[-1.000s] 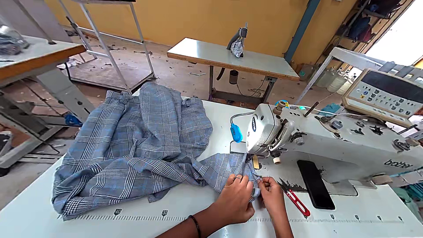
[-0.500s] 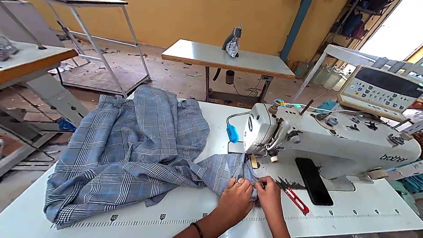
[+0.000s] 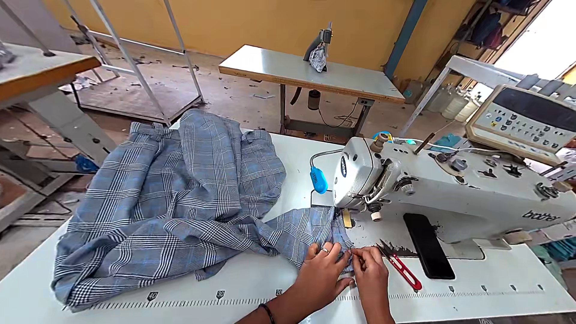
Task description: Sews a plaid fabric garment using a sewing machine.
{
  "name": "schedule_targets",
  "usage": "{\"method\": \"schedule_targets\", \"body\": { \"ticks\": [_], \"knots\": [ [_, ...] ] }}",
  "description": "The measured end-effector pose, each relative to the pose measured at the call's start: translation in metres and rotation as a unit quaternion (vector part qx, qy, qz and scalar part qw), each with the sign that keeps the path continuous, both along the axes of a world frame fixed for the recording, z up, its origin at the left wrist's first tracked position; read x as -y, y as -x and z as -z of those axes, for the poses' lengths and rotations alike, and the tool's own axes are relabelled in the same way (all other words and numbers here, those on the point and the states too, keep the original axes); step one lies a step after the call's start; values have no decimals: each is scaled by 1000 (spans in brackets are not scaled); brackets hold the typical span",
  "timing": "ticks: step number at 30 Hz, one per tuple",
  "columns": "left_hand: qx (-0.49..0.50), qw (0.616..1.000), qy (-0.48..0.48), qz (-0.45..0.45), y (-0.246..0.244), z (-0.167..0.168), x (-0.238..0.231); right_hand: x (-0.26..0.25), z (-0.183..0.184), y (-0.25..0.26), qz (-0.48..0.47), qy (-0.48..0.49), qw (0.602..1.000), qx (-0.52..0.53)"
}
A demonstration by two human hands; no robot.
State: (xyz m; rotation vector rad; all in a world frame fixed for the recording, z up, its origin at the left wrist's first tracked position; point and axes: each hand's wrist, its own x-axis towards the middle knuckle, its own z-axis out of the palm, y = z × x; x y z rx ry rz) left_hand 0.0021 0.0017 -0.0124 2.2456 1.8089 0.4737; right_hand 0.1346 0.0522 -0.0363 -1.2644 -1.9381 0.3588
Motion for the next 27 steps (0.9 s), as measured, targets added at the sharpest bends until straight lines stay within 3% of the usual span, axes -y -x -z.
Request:
{"method": "schedule_targets", "body": {
  "ticks": [5, 11, 15, 18, 23, 27],
  "knots": [
    [15, 998, -57, -4, 1, 7, 1, -6, -9, -2, -8, 67, 998, -6],
    [4, 994, -111, -20, 2, 11, 3, -23, -35, 5, 31, 272, 961, 45],
    [18, 999, -47, -18, 3, 6, 3, -28, -41, 7, 43, 336, 939, 55],
    [37, 999, 5, -8, 3, 1, 2, -20, -41, 10, 47, 300, 953, 3],
    [51, 995, 84, 18, 4, -10, 4, 10, -22, 19, 11, 78, 997, -3],
    [64, 997, 34, 28, 8, -6, 15, 18, -20, 17, -23, 74, 997, 18]
  ]
}}
